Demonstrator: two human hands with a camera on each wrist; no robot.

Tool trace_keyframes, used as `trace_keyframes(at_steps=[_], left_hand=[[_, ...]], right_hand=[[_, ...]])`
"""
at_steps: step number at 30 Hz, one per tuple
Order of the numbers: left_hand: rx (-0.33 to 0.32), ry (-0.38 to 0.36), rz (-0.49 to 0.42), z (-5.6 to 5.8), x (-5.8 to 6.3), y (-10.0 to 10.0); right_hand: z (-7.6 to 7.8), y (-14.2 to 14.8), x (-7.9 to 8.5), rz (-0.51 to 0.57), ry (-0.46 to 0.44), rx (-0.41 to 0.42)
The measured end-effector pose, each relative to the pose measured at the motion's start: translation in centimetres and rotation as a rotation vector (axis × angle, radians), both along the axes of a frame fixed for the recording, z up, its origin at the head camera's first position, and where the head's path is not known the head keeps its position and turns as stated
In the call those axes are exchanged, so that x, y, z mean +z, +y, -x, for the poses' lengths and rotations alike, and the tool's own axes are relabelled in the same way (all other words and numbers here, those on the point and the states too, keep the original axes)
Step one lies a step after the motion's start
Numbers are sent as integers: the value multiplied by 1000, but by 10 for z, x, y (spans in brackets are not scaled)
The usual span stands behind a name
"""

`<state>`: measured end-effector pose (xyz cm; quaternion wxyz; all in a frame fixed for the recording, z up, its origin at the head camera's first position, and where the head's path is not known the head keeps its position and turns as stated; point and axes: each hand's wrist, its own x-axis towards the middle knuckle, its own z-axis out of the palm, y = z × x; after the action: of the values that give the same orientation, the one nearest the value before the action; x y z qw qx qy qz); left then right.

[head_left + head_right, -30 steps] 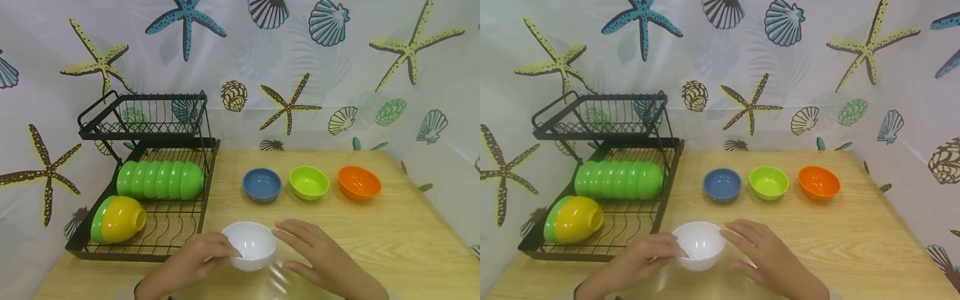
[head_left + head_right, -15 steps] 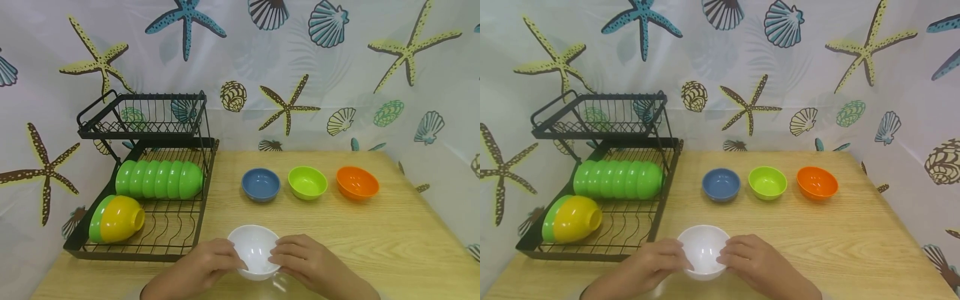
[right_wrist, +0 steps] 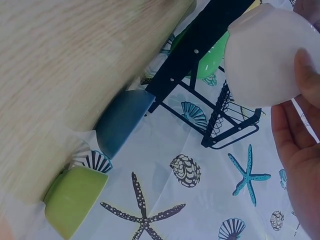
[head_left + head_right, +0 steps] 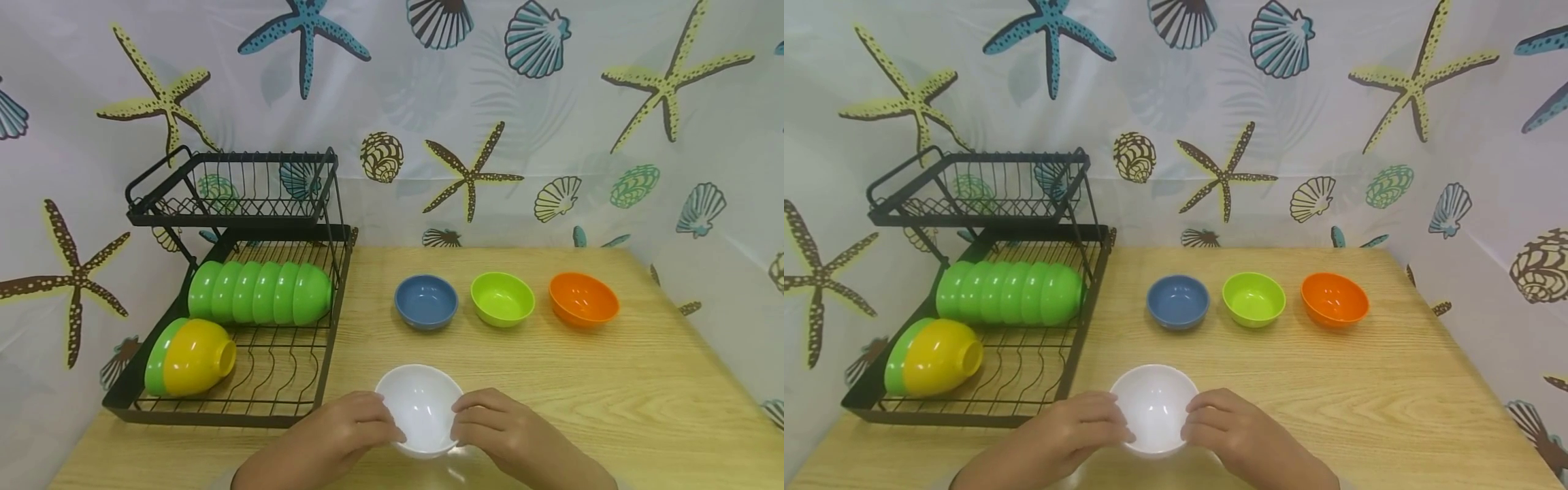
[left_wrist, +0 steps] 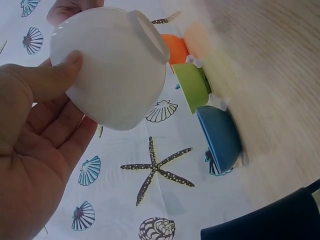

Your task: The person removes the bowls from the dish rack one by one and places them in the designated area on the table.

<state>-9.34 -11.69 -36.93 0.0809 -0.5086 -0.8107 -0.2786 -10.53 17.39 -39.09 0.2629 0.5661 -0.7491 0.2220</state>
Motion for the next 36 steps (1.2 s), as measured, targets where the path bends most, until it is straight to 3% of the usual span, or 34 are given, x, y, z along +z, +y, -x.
trace_keyframes(at_steps=[5, 11, 19, 29, 36], left_hand=[[42, 82, -44, 4, -2, -3], [175, 226, -39, 10, -1, -17], [380, 143, 29, 9, 3, -36], [433, 136, 40, 10, 2, -43], [403, 161, 35, 11, 0, -43]], right_hand=[[5, -1, -2, -12, 35, -37], [16, -2, -9, -7, 138, -119], [26, -2, -18, -109, 83, -235], [30, -5, -24, -261, 100, -309], [32, -10, -22, -319, 62, -314]])
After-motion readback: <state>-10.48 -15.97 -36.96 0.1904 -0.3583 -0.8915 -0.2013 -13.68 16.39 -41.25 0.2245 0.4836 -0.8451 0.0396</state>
